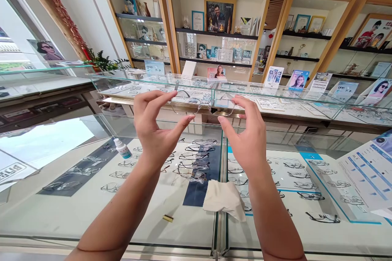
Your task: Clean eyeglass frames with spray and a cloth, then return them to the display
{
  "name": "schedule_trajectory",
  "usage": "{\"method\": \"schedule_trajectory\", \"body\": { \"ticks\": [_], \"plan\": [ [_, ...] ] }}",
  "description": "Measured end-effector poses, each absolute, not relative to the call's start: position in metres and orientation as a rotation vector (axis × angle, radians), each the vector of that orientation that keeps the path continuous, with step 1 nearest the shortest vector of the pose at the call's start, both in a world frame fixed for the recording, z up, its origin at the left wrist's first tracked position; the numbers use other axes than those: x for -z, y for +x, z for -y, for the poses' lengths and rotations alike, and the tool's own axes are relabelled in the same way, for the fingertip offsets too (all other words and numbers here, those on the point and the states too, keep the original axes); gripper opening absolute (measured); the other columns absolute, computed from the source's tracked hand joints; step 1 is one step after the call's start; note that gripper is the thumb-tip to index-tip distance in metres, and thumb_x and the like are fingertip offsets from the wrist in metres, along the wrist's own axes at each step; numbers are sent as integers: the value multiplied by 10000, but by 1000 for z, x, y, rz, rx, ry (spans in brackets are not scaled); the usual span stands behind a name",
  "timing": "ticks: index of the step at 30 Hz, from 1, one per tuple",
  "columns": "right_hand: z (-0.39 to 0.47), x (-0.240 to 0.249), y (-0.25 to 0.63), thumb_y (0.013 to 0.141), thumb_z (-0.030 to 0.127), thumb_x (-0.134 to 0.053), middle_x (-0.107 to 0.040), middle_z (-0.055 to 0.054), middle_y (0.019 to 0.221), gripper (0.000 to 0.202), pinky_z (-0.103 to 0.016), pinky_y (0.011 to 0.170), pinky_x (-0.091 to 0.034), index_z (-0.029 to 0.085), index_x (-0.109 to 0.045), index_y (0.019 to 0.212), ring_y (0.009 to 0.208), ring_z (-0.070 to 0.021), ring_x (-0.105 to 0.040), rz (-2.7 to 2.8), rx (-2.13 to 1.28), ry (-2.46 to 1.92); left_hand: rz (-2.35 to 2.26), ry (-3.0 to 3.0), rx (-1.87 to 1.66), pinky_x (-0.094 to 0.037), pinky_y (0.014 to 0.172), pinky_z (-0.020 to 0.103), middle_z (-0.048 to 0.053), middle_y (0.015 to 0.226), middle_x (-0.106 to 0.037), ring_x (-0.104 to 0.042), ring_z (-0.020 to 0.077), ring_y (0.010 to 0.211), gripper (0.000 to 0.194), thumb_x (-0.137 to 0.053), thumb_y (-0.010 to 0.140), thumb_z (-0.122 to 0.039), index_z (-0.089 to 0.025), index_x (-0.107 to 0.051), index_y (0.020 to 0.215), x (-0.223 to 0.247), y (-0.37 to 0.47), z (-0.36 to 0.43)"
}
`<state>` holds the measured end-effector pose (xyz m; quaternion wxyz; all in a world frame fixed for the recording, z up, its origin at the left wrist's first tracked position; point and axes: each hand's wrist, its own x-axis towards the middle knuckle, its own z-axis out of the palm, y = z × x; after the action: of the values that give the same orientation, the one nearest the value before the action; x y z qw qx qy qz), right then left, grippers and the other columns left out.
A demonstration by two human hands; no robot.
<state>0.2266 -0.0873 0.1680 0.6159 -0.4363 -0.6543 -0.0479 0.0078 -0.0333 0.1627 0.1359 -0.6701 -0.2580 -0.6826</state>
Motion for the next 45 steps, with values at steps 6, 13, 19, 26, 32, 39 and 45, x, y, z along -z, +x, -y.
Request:
{"method": "schedule_trajectory", "body": {
  "ticks": [6,13,19,26,32,39,45],
  "plan": [
    [89,-168,222,947,278,-704,-674,-80,1404,416,-537,994,-621,327,-618,1351,1321,-316,-633,1497,195,-1016,798,-1973,1974,-553,1031,482,89,1226,-618,-597,281,1172,585,-898,818,-460,-314,-679,1340,-157,13,25],
    [90,-164,217,967,270,-689,-672,-88,1379,405,-517,973,-627,300,-608,1363,1295,-307,-641,1518,282,-1015,860,-1895,1969,-561,991,438,88,1193,-653,-626,255,1133,544,-895,828,-462,-252,-683,1283,-155,16,29],
    [99,-165,218,977,298,-686,-661,-94,1398,425,-548,1003,-601,306,-595,1392,1320,-325,-626,1536,251,-1003,836,-1879,1971,-565,985,425,80,1173,-663,-639,243,1119,525,-897,837,-428,-242,-693,1283,-158,13,38],
    [96,-148,228,976,485,-698,-644,-136,1459,530,-559,1022,-580,301,-537,1446,1320,-328,-641,1482,-6,-976,876,-1891,2029,-577,967,421,87,1169,-663,-651,239,1101,521,-883,855,-415,-237,-699,1309,-126,3,36],
    [68,-79,240,995,561,-646,-686,-147,1410,454,-524,1069,-549,266,-606,1338,1275,-304,-672,1371,-387,-925,957,-1932,1922,-571,985,429,108,1171,-655,-658,260,1110,531,-858,880,-410,-223,-690,1348,-59,-10,24],
    [46,-11,243,995,611,-615,-703,-130,1414,462,-522,1110,-520,271,-672,1304,1315,-325,-662,1353,-574,-965,1017,-2002,1857,-566,1015,439,126,1213,-653,-660,274,1155,526,-837,902,-382,-216,-664,1370,-13,-11,17],
    [39,-1,245,1046,654,-493,-713,-109,1453,529,-520,1081,-545,280,-727,1338,1345,-336,-654,1322,-644,-1023,1025,-2044,1832,-578,987,431,119,1200,-651,-670,271,1131,532,-845,893,-375,-234,-659,1372,-7,-6,16]
  ]
}}
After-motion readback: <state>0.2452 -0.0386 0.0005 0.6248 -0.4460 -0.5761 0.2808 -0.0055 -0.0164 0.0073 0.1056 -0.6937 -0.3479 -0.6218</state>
